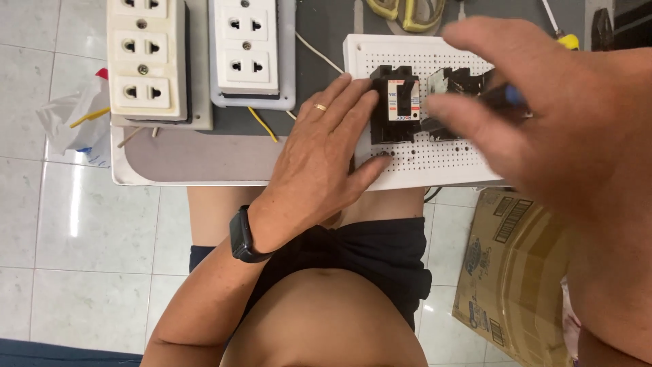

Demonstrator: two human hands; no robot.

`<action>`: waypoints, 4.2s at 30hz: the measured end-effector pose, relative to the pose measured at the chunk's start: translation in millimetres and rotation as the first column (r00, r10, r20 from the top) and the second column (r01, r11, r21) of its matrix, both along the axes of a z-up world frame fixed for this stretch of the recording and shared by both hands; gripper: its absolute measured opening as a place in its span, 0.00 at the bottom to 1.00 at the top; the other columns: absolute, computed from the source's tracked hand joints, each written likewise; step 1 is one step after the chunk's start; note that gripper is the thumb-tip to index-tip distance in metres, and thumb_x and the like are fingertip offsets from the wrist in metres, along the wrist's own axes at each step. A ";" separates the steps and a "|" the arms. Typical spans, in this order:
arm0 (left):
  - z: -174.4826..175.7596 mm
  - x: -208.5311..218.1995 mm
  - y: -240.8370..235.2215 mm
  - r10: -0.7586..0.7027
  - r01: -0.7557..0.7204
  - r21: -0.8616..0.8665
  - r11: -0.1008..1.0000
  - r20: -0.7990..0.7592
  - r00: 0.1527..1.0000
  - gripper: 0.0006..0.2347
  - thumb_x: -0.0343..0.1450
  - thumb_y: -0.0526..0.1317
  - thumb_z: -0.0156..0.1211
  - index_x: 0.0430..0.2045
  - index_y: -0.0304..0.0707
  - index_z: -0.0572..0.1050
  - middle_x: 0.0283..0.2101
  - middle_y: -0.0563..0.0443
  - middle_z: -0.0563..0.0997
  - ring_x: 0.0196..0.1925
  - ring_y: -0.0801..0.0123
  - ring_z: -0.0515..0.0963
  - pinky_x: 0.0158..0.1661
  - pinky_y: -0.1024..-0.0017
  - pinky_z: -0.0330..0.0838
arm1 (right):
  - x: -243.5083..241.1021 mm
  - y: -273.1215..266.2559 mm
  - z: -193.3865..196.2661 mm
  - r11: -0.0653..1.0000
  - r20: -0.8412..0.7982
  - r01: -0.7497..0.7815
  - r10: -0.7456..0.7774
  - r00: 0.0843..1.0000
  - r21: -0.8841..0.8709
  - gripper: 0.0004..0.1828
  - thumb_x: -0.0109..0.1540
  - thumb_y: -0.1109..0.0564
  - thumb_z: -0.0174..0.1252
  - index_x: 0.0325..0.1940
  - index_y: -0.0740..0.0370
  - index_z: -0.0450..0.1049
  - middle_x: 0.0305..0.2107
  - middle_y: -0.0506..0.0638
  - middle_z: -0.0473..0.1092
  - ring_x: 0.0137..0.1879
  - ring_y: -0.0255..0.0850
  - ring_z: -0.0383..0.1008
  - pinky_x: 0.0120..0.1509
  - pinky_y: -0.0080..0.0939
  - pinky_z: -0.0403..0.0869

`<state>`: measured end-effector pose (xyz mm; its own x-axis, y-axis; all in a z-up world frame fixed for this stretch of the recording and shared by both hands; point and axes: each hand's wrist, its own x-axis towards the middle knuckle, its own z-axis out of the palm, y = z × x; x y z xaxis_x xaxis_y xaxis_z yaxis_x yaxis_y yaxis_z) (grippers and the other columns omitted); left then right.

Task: The person uses a screwdriver to scrape and clean the internal components of two black electrical devices mounted on a white perforated board. They repeatedly scrape the surfaces and edges of the devices while holding them steady with their other hand.

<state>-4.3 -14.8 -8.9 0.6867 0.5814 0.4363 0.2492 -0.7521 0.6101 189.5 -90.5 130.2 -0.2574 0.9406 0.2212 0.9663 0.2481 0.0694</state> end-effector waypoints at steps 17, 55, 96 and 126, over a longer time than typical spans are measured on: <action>-0.8 -1.1 4.8 -0.042 0.042 -0.021 0.999 -0.001 0.999 0.30 0.65 0.42 0.71 0.56 0.26 0.63 0.64 0.36 0.64 0.69 0.40 0.61 0.62 0.43 0.60 | -24.0 12.6 15.5 0.976 -0.134 -0.160 0.141 0.981 -0.147 0.23 0.62 0.63 0.62 0.62 0.69 0.75 0.56 0.59 0.75 0.63 0.51 0.75 0.59 0.45 0.73; -2.6 -17.1 -20.1 -0.040 0.094 0.332 0.938 -0.168 0.985 0.25 0.68 0.45 0.68 0.52 0.23 0.69 0.59 0.32 0.68 0.62 0.44 0.68 0.64 0.48 0.60 | -15.5 6.4 9.3 0.999 0.061 -0.052 0.051 0.997 0.002 0.20 0.67 0.57 0.62 0.64 0.58 0.77 0.25 0.45 0.72 0.24 0.43 0.69 0.26 0.46 0.65; -24.6 -14.3 -26.3 -0.053 0.006 0.707 0.708 0.045 0.998 0.12 0.74 0.42 0.59 0.44 0.31 0.75 0.49 0.40 0.80 0.50 0.54 0.82 0.53 0.59 0.76 | -3.1 -2.0 -1.5 0.979 0.279 -0.205 0.194 0.940 0.011 0.08 0.71 0.51 0.55 0.39 0.47 0.65 0.14 0.38 0.55 0.19 0.34 0.60 0.19 0.38 0.52; -31.8 -7.2 -36.1 -0.009 -0.129 0.632 0.764 0.211 0.977 0.11 0.74 0.43 0.56 0.40 0.33 0.77 0.46 0.41 0.81 0.47 0.55 0.83 0.54 0.60 0.73 | 9.0 -3.7 -2.9 0.986 -0.112 -0.137 0.148 0.983 0.100 0.06 0.69 0.63 0.62 0.50 0.65 0.80 0.28 0.50 0.71 0.32 0.43 0.67 0.36 0.45 0.64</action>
